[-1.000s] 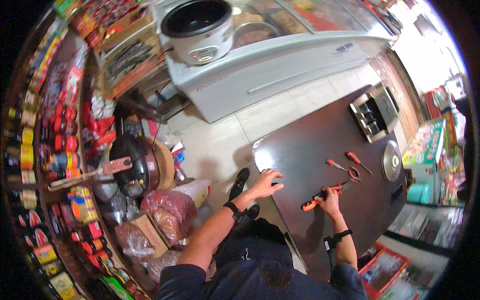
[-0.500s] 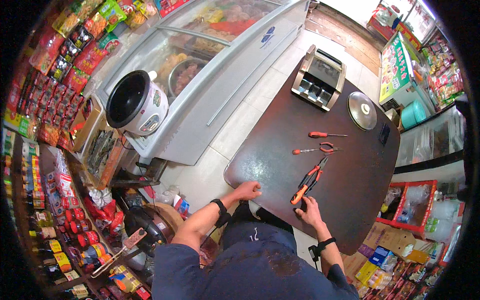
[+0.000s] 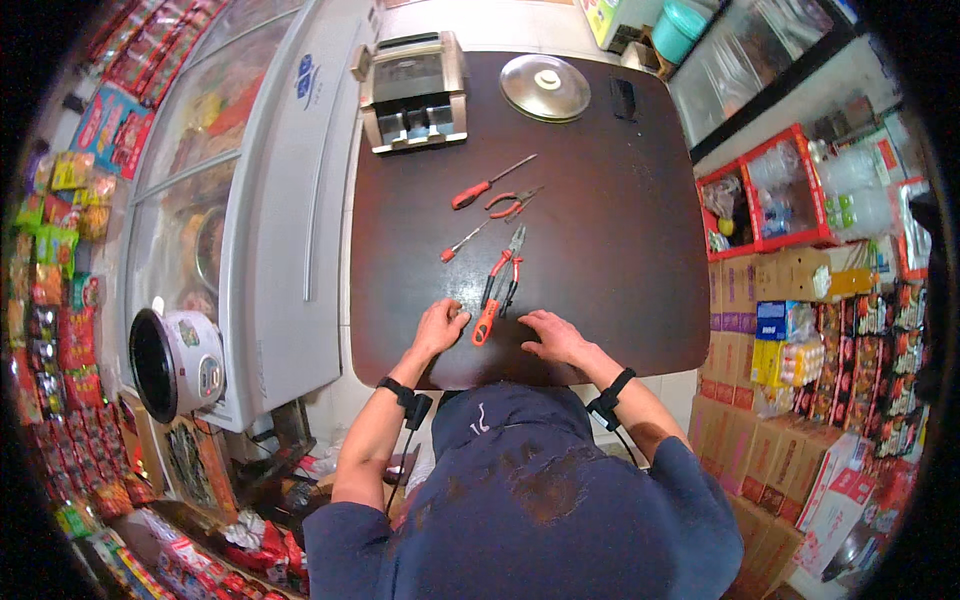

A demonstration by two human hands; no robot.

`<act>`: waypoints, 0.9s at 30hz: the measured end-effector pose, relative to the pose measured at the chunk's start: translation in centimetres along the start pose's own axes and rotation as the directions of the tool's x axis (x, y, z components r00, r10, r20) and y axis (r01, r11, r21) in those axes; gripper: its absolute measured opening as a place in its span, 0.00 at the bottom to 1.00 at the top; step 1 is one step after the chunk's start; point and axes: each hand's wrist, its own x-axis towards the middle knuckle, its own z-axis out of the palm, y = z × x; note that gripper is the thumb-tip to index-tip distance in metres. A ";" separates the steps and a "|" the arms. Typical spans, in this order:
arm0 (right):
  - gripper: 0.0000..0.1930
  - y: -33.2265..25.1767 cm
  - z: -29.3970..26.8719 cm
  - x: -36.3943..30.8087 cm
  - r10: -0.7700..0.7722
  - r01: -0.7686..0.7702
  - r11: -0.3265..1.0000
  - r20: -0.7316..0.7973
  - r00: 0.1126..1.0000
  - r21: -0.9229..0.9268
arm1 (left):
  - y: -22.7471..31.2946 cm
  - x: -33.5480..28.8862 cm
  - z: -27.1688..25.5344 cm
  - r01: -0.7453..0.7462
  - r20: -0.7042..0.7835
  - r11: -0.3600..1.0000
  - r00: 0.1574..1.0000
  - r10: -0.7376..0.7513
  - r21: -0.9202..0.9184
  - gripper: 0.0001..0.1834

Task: The person disassembles a rice cooker by prying off the bottom cover with a screwdriver, removes the inner pot, rinses it with water, and places it back into the cooker. They then plug in the cooker and handle a money-counting machine on the counter.

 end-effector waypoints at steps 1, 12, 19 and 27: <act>0.32 0.4 -0.3 -0.2 0.041 -0.041 0.999 -0.005 0.999 -0.006 | 0.7 0.9 0.2 -0.041 -0.025 0.999 0.999 0.041 0.011 0.21; 0.32 4.1 0.0 2.2 0.005 0.011 0.995 -0.150 0.989 0.102 | 3.5 9.7 -1.4 -0.079 -0.389 0.992 0.914 0.113 0.102 0.15; 0.32 3.4 0.4 5.4 0.070 -0.042 0.976 -0.122 0.990 0.214 | -1.0 16.6 -9.2 0.160 -0.437 0.969 0.870 -0.228 -0.187 0.25; 0.45 2.3 -1.0 6.7 0.269 -0.259 0.894 0.025 0.963 0.366 | -1.9 31.9 -20.2 -0.007 -0.516 0.932 0.835 -0.194 -0.362 0.36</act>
